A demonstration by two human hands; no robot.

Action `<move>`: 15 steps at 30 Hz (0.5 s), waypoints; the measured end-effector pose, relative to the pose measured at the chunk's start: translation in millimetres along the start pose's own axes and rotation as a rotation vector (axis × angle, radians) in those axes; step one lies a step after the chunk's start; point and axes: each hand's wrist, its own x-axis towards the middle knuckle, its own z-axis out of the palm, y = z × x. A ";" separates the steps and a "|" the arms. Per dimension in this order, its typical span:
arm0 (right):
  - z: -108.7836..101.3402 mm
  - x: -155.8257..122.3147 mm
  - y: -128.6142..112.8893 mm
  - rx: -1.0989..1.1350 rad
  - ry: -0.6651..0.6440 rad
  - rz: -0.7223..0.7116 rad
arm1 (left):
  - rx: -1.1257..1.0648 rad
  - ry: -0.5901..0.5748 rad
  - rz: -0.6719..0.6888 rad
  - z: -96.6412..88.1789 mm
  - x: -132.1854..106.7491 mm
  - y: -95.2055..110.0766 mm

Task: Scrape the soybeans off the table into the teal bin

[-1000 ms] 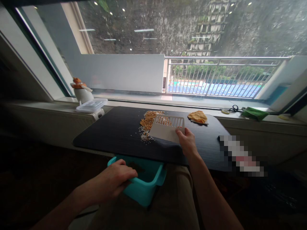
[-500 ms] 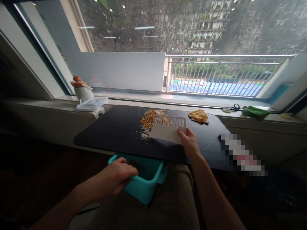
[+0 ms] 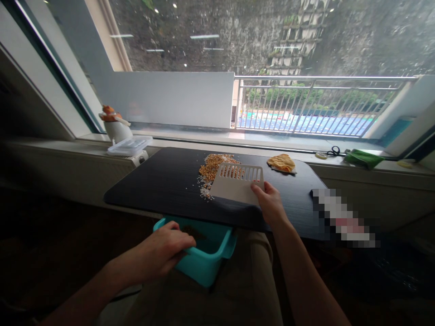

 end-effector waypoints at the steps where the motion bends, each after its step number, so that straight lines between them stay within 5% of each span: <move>1: 0.2 -0.5 -0.4 0.002 -0.004 0.001 | 0.000 -0.002 0.000 -0.5 0.4 0.3; 15: 4.2 -1.1 1.6 -0.003 -0.009 -0.015 | 0.022 -0.030 -0.012 -2.5 0.6 0.8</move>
